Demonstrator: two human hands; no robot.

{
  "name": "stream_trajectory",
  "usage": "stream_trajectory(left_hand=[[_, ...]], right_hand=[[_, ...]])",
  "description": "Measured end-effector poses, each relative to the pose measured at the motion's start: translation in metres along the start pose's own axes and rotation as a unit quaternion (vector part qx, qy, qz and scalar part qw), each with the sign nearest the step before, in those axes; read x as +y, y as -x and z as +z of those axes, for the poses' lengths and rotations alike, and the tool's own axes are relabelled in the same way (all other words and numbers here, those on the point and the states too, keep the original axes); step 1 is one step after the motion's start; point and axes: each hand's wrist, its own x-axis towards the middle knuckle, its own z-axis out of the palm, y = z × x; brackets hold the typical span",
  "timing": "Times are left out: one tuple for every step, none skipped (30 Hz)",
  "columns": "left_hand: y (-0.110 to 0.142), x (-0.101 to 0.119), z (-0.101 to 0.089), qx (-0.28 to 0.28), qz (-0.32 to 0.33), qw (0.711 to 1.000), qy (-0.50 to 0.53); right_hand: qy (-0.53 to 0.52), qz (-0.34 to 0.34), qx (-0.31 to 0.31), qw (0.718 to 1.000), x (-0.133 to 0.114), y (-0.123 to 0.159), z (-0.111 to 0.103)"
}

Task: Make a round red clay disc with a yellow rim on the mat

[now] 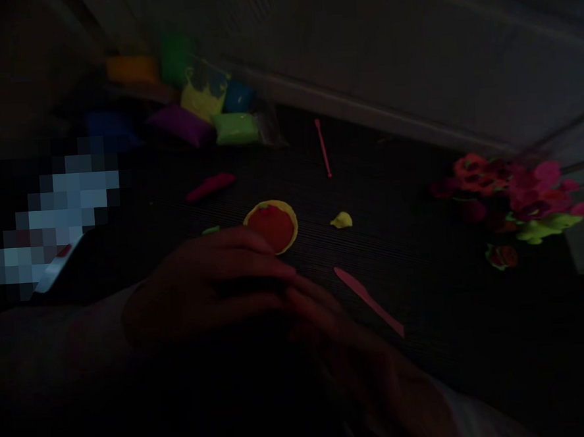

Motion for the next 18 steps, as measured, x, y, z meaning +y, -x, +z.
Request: stream_trajectory(left_hand=[[0.000,0.000,0.001,0.005,0.006,1.000,-0.004],[0.001,0.000,0.001,0.007,0.008,1.000,-0.011],[0.001,0.000,0.001,0.008,0.009,1.000,-0.018],[0.001,0.001,0.001,0.010,0.009,1.000,-0.025],[0.001,0.001,0.001,0.013,0.008,0.999,-0.031],[0.001,0.001,0.000,0.018,0.008,0.999,-0.036],[0.002,0.001,0.000,0.023,0.007,0.999,-0.041],[0.002,0.002,0.000,0.027,0.009,0.999,-0.045],[0.002,0.002,0.000,0.028,0.012,0.998,-0.049],[0.001,0.002,-0.001,0.028,0.014,0.998,-0.054],[0.001,0.002,-0.001,0.028,0.016,0.998,-0.057],[0.001,0.003,-0.001,0.027,0.016,0.998,-0.058],[0.001,0.003,-0.001,0.025,0.014,0.998,-0.057],[0.001,0.002,-0.001,0.022,0.010,0.998,-0.056],[0.001,0.002,-0.001,0.017,0.005,0.998,-0.054],[0.001,0.002,-0.001,0.012,0.000,0.999,-0.052],[0.001,0.002,-0.001,0.006,-0.005,0.999,-0.050],[0.001,0.002,-0.001,0.001,-0.009,0.999,-0.048]], right_hand=[[-0.024,-0.004,-0.013,1.000,-0.001,-0.002,0.000],[-0.050,-0.007,-0.029,0.998,-0.003,-0.004,0.000],[-0.075,-0.010,-0.043,0.996,-0.004,-0.006,-0.001],[-0.098,-0.012,-0.056,0.994,-0.006,-0.008,-0.001],[-0.120,-0.012,-0.066,0.990,-0.007,-0.010,-0.001],[-0.137,-0.012,-0.074,0.988,-0.008,-0.011,-0.001],[-0.147,-0.011,-0.078,0.986,-0.008,-0.013,-0.001],[-0.159,-0.008,-0.085,0.983,-0.009,-0.014,-0.001],[-0.170,-0.005,-0.091,0.981,-0.009,-0.015,-0.001],[-0.177,-0.002,-0.096,0.979,-0.009,-0.015,-0.001],[-0.181,0.001,-0.098,0.979,-0.009,-0.016,-0.002],[-0.186,0.003,-0.102,0.977,-0.009,-0.017,-0.002],[-0.191,0.007,-0.104,0.976,-0.008,-0.017,-0.002],[-0.199,0.010,-0.104,0.974,-0.008,-0.018,-0.002],[-0.210,0.012,-0.101,0.972,-0.007,-0.018,-0.002],[-0.225,0.012,-0.097,0.969,-0.007,-0.019,-0.002],[-0.243,0.010,-0.091,0.966,-0.006,-0.019,-0.002],[-0.262,0.006,-0.088,0.961,-0.005,-0.019,-0.002]])
